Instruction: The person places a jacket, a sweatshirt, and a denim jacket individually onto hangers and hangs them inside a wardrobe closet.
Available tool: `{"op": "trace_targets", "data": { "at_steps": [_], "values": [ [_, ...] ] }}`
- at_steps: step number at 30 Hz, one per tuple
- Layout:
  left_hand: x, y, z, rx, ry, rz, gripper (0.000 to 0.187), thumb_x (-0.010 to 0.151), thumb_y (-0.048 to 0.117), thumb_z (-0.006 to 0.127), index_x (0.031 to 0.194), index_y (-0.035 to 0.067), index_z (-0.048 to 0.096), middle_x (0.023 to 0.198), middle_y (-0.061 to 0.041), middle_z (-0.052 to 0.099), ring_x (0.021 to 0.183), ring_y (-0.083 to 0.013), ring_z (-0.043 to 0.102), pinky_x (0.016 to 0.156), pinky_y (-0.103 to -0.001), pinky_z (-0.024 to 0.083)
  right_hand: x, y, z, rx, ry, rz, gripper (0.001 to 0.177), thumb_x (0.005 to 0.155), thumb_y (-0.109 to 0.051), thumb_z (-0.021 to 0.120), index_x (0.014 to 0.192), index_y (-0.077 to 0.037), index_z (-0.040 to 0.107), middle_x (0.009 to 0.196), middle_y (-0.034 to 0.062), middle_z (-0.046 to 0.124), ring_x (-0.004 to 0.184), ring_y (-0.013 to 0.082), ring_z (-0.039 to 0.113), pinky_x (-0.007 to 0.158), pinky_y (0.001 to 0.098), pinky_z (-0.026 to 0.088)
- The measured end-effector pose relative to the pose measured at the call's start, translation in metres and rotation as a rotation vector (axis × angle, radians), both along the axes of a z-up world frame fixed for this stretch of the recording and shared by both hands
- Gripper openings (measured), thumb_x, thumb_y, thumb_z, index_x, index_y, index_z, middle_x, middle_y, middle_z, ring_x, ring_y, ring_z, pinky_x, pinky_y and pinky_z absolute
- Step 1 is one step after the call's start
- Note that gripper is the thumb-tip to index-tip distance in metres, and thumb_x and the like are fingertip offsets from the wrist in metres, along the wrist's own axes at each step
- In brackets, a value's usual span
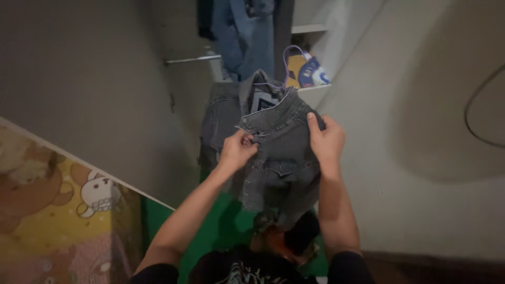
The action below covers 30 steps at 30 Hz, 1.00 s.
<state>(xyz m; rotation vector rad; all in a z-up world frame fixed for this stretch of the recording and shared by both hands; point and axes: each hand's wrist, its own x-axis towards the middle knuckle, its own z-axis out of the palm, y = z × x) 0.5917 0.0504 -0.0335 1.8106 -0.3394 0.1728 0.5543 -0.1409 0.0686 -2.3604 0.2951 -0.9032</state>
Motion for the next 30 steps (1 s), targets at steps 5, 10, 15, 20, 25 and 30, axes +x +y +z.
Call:
{"op": "trace_targets", "data": {
  "at_steps": [5, 10, 15, 20, 25, 30],
  "values": [
    [0.026, -0.007, -0.023, -0.467, 0.262, -0.038, 0.026, 0.069, 0.004, 0.066, 0.092, -0.005, 0.056, 0.072, -0.004, 0.057, 0.066, -0.0068, 0.054, 0.06, -0.021, 0.044, 0.032, -0.027, -0.004, 0.356, 0.172, 0.365, 0.028, 0.082, -0.026, 0.057, 0.073, 0.001, 0.057, 0.059, 0.0057, 0.052, 0.055, 0.012, 0.047, 0.051, 0.0275, 0.038],
    [0.018, -0.001, 0.008, -0.136, 0.076, 0.15, 0.021, 0.078, 0.014, 0.059, 0.093, -0.001, 0.056, 0.075, -0.009, 0.065, 0.067, -0.0073, 0.061, 0.06, -0.022, 0.047, 0.073, -0.049, -0.008, 0.9, 0.263, 0.702, 0.018, 0.081, -0.016, 0.047, 0.078, -0.002, 0.058, 0.071, 0.0005, 0.059, 0.063, 0.0072, 0.053, 0.058, 0.0197, 0.041],
    [0.0, 0.008, 0.046, 0.049, -0.027, 0.363, 0.022, 0.079, 0.018, 0.056, 0.092, 0.0, 0.054, 0.072, -0.012, 0.063, 0.06, -0.013, 0.063, 0.055, -0.024, 0.047, 0.103, -0.048, -0.023, 0.719, 0.104, 0.775, 0.015, 0.084, -0.012, 0.05, 0.075, -0.001, 0.054, 0.068, -0.0032, 0.048, 0.064, 0.004, 0.042, 0.057, 0.0199, 0.033],
    [0.017, 0.037, 0.07, 0.165, -0.298, 0.699, 0.021, 0.086, 0.019, 0.047, 0.1, 0.004, 0.054, 0.089, -0.014, 0.059, 0.083, -0.0235, 0.058, 0.074, -0.032, 0.045, 0.12, -0.052, -0.024, 0.699, 0.06, 0.815, 0.02, 0.082, -0.009, 0.052, 0.064, -0.002, 0.05, 0.06, -0.0051, 0.046, 0.056, 0.0033, 0.039, 0.05, 0.0202, 0.03],
    [0.073, 0.053, 0.093, 0.547, -0.703, 0.593, 0.031, 0.084, 0.027, 0.053, 0.106, 0.004, 0.052, 0.107, -0.017, 0.052, 0.106, -0.0341, 0.044, 0.092, -0.044, 0.025, 0.129, -0.056, -0.019, 0.564, -0.029, 0.851, 0.019, 0.082, -0.007, 0.054, 0.065, -0.001, 0.05, 0.06, -0.0052, 0.045, 0.057, 0.0027, 0.039, 0.05, 0.0194, 0.03],
    [0.119, 0.039, 0.098, 0.598, -0.674, 0.39, 0.025, 0.084, 0.029, 0.054, 0.087, 0.005, 0.051, 0.082, -0.009, 0.053, 0.084, -0.0252, 0.05, 0.089, -0.042, 0.031, 0.133, -0.052, 0.006, 0.379, -0.034, 0.801, 0.017, 0.082, -0.01, 0.055, 0.07, 0.002, 0.053, 0.06, -0.0037, 0.047, 0.057, 0.0037, 0.041, 0.049, 0.0201, 0.032]
  ]
}}
